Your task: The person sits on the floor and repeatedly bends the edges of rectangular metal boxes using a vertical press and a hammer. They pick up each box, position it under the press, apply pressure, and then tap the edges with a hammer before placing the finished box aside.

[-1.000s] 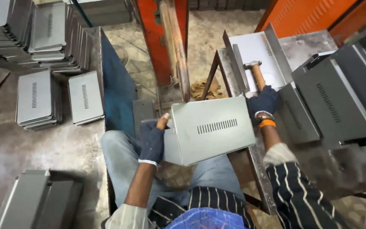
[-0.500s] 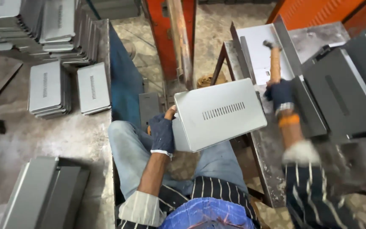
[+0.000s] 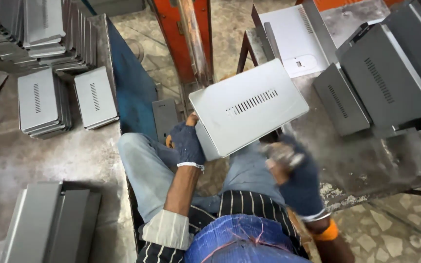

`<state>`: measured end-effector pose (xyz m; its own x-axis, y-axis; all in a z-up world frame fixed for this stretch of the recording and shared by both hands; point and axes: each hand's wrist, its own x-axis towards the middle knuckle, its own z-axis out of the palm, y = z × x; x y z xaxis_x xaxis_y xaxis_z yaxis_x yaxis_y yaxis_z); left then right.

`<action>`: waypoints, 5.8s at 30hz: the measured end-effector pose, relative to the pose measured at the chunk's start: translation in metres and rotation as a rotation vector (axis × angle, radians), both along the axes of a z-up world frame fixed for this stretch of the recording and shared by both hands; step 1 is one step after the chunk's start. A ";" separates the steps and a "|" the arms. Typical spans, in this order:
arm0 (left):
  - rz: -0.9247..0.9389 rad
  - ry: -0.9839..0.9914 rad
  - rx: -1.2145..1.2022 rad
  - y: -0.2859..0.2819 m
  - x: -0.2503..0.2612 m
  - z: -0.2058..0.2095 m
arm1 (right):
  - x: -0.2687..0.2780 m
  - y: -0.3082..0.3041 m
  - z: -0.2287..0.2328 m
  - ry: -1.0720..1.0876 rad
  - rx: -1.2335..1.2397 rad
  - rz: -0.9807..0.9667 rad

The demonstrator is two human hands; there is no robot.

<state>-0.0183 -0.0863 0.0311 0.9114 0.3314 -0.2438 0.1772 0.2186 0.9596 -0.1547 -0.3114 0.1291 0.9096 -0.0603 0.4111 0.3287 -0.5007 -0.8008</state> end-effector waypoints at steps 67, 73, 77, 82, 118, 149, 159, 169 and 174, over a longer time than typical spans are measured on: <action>0.195 0.030 0.677 0.007 -0.026 0.041 | 0.245 -0.208 -0.229 0.598 -0.009 -0.359; 0.120 -0.160 0.831 0.017 -0.019 0.060 | 0.308 -0.205 -0.227 0.513 -0.219 -0.113; -0.019 -0.164 1.081 0.025 -0.004 0.076 | 0.271 -0.167 -0.201 0.398 -0.435 -0.219; -0.183 -0.298 1.172 0.036 0.041 0.114 | 0.209 -0.067 -0.119 0.205 -0.130 -0.282; -0.492 -0.427 1.423 0.053 0.142 0.156 | 0.206 0.056 -0.015 0.181 0.469 0.453; -0.450 -0.452 1.425 0.056 0.139 0.146 | 0.206 0.057 -0.027 0.125 0.406 0.443; -0.463 -0.431 1.428 0.055 0.143 0.141 | 0.211 0.058 -0.033 0.180 0.632 0.521; -0.494 -0.394 1.451 0.053 0.143 0.149 | 0.212 0.060 -0.030 0.165 0.683 0.528; -0.483 -0.441 1.399 0.051 0.140 0.150 | 0.211 0.059 -0.025 0.209 0.599 0.462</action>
<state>0.1215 -0.0349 0.1810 0.9094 -0.2798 0.3078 -0.3788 -0.8627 0.3351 0.0560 -0.2528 0.1039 0.9514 0.1860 0.2455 0.2111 0.1868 -0.9595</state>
